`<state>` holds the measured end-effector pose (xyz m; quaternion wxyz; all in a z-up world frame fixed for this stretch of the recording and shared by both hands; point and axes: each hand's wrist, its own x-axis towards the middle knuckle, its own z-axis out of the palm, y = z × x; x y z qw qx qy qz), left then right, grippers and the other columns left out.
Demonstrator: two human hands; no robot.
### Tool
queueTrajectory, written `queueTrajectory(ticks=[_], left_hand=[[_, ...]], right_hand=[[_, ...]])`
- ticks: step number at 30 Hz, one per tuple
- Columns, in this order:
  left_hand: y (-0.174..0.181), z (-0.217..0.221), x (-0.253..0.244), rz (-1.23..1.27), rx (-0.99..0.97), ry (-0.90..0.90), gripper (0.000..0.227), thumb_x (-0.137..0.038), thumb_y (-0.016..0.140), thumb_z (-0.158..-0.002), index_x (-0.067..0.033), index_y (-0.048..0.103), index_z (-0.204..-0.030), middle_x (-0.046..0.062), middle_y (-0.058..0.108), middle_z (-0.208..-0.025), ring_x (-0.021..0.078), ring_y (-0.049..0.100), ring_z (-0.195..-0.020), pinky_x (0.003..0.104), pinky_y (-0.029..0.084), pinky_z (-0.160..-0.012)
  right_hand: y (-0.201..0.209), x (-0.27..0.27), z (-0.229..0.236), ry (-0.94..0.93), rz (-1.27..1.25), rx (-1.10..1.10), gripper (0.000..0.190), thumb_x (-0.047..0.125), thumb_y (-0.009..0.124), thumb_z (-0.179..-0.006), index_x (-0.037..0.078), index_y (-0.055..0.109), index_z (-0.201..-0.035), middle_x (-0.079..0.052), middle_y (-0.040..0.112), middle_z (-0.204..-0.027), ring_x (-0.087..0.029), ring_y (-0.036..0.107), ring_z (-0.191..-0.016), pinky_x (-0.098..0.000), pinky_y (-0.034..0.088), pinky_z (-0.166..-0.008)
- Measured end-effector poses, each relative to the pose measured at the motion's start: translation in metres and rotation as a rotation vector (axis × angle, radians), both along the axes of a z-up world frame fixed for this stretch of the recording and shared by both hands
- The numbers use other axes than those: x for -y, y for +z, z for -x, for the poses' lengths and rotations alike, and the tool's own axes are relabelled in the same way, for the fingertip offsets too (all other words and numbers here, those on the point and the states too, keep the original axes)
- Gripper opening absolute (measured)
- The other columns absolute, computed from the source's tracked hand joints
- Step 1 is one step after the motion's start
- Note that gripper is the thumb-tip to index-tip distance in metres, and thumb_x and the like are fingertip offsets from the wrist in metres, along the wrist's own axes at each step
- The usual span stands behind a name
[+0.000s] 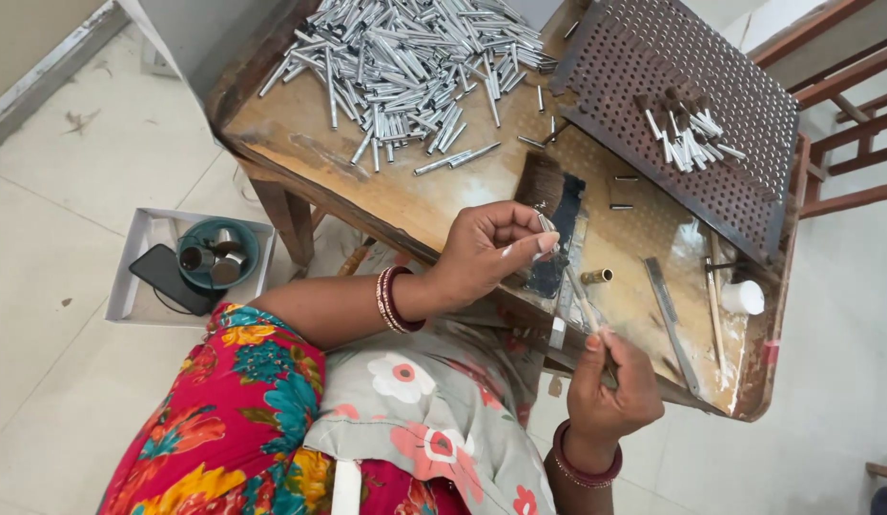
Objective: The person sits at a workbench and assembles small metal pen components, fitting a metal tip piece into a brass tube body by hand. She repeatedly picks parts from a pile, presses them together, and places finished assemblies aside, occasionally reaching into a nearby bowl.
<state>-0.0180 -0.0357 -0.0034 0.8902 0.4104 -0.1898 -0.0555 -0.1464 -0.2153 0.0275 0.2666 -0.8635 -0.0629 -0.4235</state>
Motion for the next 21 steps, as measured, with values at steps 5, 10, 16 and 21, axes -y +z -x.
queueTrajectory(ticks=[5, 10, 16, 21], left_hand=[[0.001, 0.004, -0.004, -0.028, -0.005, -0.015, 0.013, -0.012, 0.073, -0.099, -0.0001, 0.067, -0.101, -0.002, 0.071, -0.089, 0.0002, 0.063, -0.079, 0.017, 0.049, -0.069], [-0.001, 0.004, -0.002, -0.052, 0.011, -0.010, 0.013, -0.012, 0.073, -0.099, -0.0003, 0.068, -0.101, -0.003, 0.070, -0.087, -0.0018, 0.060, -0.076, 0.016, 0.046, -0.064], [-0.003, 0.004, 0.002, -0.080, 0.045, -0.004, 0.013, -0.011, 0.075, -0.099, -0.0008, 0.067, -0.097, -0.007, 0.065, -0.081, -0.0038, 0.054, -0.072, 0.016, 0.042, -0.061], [0.003, 0.014, 0.005, -0.095, 0.123, 0.019, 0.014, -0.012, 0.075, -0.099, -0.0005, 0.067, -0.096, -0.005, 0.066, -0.086, -0.0021, 0.058, -0.078, 0.018, 0.046, -0.065]], right_hand=[[-0.003, -0.004, 0.000, -0.010, 0.063, -0.024, 0.008, 0.003, 0.076, -0.099, -0.002, 0.072, -0.105, -0.016, 0.074, -0.097, -0.025, 0.073, -0.087, -0.0327, 0.057, -0.080], [-0.004, -0.005, -0.005, -0.011, 0.083, -0.024, 0.009, 0.002, 0.077, -0.098, -0.002, 0.073, -0.105, -0.016, 0.075, -0.099, -0.027, 0.074, -0.090, -0.0334, 0.058, -0.082], [-0.015, 0.020, -0.018, 0.040, -0.015, -0.055, 0.011, 0.003, 0.078, -0.098, -0.003, 0.072, -0.105, -0.016, 0.075, -0.099, -0.023, 0.074, -0.091, -0.0315, 0.059, -0.084], [-0.004, 0.046, -0.037, -0.187, -0.149, -0.220, 0.016, 0.007, 0.072, -0.104, -0.003, 0.074, -0.117, -0.015, 0.076, -0.102, -0.020, 0.072, -0.089, -0.0300, 0.057, -0.083]])
